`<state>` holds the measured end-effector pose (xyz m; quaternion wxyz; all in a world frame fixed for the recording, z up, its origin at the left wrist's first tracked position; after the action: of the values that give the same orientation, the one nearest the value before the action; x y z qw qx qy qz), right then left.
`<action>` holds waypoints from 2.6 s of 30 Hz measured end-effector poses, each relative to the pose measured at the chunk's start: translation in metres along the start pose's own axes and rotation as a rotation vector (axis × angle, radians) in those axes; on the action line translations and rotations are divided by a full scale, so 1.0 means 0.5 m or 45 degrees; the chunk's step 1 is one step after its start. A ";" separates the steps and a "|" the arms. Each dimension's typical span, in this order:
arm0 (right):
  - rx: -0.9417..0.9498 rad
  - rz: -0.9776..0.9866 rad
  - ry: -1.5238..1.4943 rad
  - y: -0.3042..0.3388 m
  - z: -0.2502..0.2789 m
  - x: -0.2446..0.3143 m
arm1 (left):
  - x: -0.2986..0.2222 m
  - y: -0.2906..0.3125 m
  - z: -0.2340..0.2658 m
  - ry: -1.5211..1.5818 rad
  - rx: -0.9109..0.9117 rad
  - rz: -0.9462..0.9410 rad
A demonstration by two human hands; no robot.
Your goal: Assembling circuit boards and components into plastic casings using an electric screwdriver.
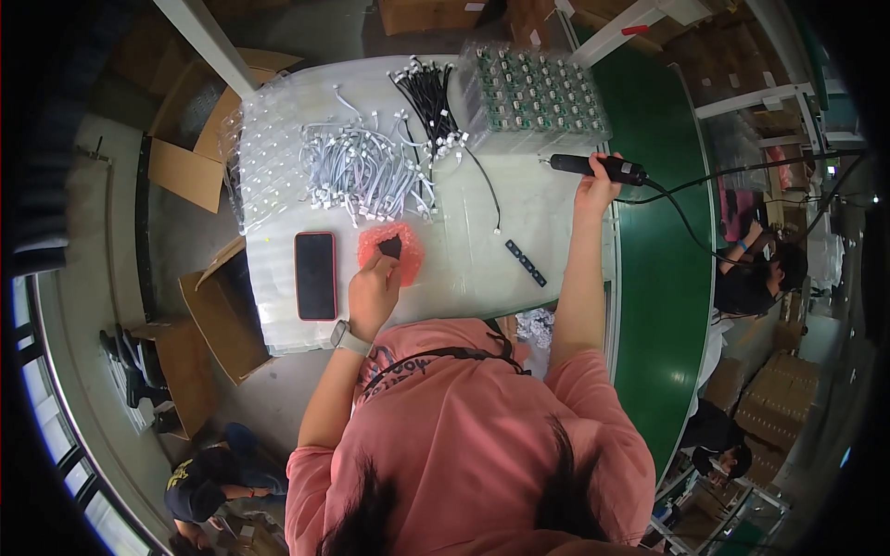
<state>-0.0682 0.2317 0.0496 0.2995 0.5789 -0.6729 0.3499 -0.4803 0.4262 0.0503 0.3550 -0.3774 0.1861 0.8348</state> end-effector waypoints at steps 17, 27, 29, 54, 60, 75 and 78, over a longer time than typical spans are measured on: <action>0.290 0.073 0.092 0.023 0.077 0.112 | -0.013 0.028 -0.021 0.291 0.007 0.137; 0.399 -0.226 -0.281 0.178 0.055 0.247 | -0.061 0.034 -0.037 0.554 0.093 0.318; 0.411 -0.301 -0.358 0.226 0.031 0.273 | -0.093 0.025 -0.056 0.897 0.381 0.405; 0.634 -0.686 -0.675 0.421 -0.158 0.269 | -0.195 0.047 0.000 1.181 0.914 0.152; 0.613 -0.719 -0.719 0.430 -0.178 0.268 | -0.190 0.054 0.010 1.356 0.936 0.196; 0.564 -0.699 -0.686 0.461 -0.170 0.286 | -0.154 0.094 0.014 1.649 1.187 0.221; 0.583 -0.628 -0.672 0.441 -0.172 0.294 | -0.130 0.095 0.022 1.720 1.168 0.268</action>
<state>-0.3085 0.2372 0.1907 0.0554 0.8438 -0.4727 0.2480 -0.4905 0.3709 0.1088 0.2052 -0.5964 0.7167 0.2976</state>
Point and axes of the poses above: each hand's wrist, its own y-axis away from the middle knuckle, its own z-axis out of the back of the hand, x = y × z, the point moved 4 cm from there along -y, towards the middle knuckle, and after that the axes turned 8 degrees about z, right-handed, at the moved point
